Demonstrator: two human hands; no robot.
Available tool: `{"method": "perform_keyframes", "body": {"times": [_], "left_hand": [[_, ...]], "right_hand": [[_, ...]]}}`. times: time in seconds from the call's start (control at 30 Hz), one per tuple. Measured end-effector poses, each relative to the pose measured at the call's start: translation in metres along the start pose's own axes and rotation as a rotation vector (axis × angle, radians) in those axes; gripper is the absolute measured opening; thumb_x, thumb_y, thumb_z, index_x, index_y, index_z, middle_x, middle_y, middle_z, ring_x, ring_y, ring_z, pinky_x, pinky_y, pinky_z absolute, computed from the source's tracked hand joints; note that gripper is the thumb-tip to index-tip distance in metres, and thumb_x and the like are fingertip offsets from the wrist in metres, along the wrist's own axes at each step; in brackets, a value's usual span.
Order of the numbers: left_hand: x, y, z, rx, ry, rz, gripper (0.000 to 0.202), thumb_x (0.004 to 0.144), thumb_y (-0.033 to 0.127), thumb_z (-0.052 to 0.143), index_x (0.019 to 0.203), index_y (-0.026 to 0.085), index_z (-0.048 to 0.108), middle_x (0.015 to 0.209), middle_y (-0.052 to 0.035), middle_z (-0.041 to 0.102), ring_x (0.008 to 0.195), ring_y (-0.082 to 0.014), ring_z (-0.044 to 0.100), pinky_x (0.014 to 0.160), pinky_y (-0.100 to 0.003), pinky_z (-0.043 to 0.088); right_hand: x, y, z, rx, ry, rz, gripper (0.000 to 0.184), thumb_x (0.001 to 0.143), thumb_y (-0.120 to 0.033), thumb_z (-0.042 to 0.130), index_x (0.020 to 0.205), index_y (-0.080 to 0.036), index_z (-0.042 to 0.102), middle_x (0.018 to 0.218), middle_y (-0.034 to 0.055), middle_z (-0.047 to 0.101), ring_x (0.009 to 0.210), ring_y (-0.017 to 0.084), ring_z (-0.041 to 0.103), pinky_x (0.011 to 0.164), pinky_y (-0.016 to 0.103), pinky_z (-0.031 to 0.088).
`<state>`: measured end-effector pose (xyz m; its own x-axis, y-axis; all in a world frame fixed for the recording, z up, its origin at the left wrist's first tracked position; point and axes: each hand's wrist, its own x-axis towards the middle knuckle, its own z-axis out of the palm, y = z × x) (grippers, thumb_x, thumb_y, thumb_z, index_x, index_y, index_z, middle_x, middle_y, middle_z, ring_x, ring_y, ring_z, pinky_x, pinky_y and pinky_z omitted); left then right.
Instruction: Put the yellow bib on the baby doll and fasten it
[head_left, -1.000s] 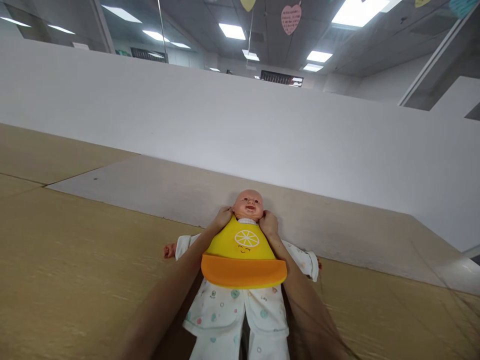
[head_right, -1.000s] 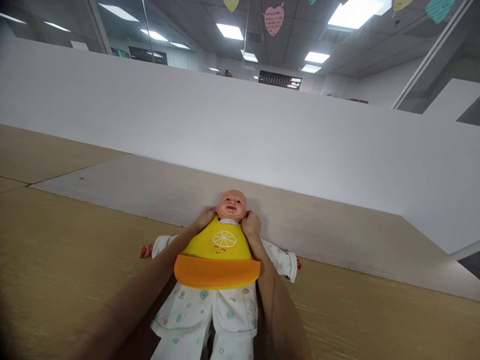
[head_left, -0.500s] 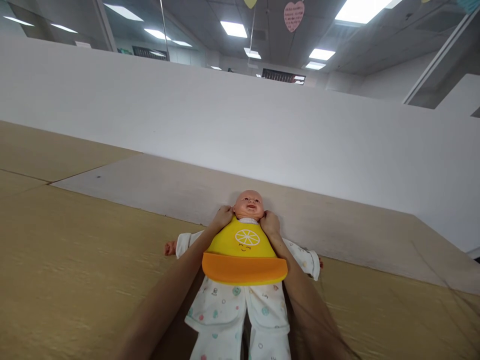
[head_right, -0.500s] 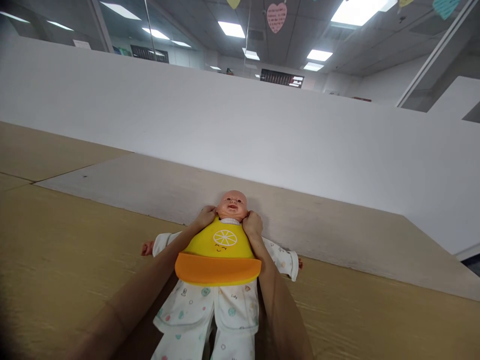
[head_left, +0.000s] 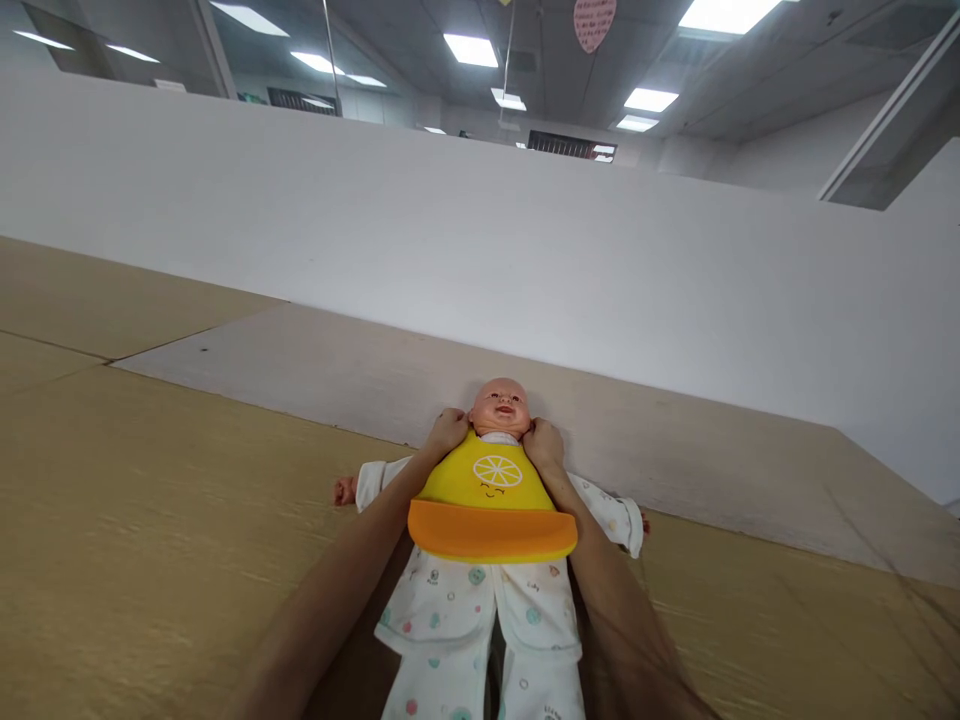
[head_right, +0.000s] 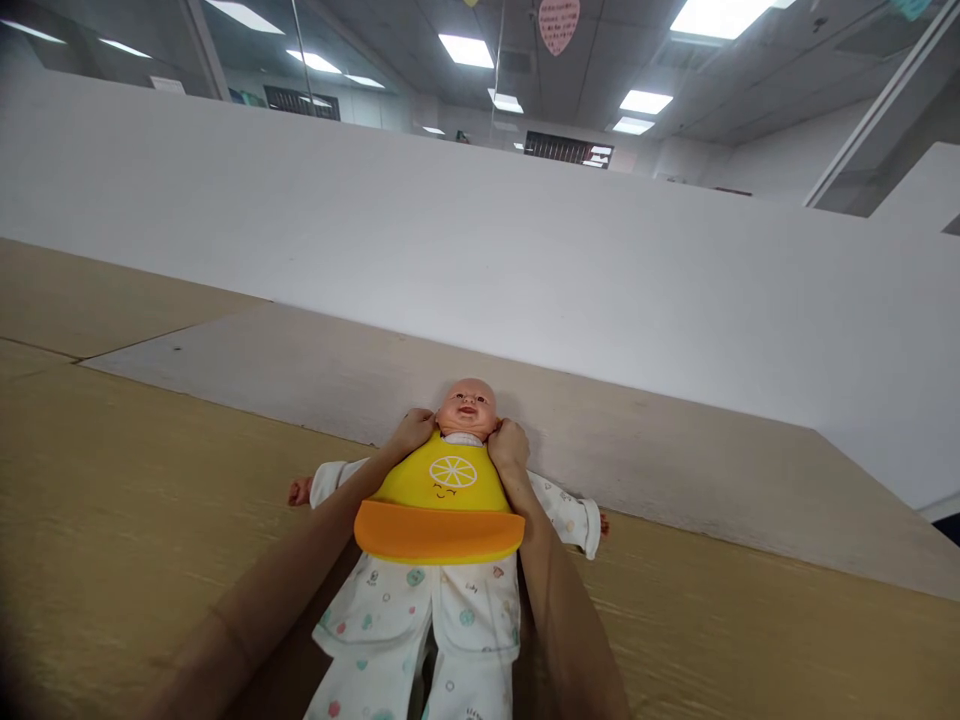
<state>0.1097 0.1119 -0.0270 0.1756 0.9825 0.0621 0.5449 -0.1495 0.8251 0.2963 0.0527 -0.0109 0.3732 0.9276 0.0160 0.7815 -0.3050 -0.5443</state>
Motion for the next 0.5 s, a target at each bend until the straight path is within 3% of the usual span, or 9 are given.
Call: {"method": "perform_keyframes", "body": {"times": [0.27,0.5], "left_hand": [[-0.007,0.002,-0.010,-0.114,0.032,-0.056,0.031,0.074,0.028,0.047,0.046,0.016,0.044,0.045,0.0021,0.038,0.048,-0.0118,0.039,0.047,-0.024,0.024],[-0.027,0.020,-0.037,-0.328,0.184,0.000,0.027,0.078,0.037,0.040,0.060,0.017,0.043,0.055,0.0034,0.036,0.050,-0.0093,0.034,0.047,-0.022,0.026]], "right_hand": [[-0.003,0.001,-0.004,0.029,0.042,0.086,0.033,0.088,-0.026,0.037,0.095,-0.010,0.065,0.097,0.0144,0.066,0.087,0.020,0.061,0.069,0.025,0.041],[-0.021,0.008,-0.019,0.135,0.192,0.099,0.041,0.090,-0.029,0.028,0.096,-0.006,0.062,0.100,0.0192,0.062,0.091,0.023,0.059,0.077,0.030,0.041]]}}
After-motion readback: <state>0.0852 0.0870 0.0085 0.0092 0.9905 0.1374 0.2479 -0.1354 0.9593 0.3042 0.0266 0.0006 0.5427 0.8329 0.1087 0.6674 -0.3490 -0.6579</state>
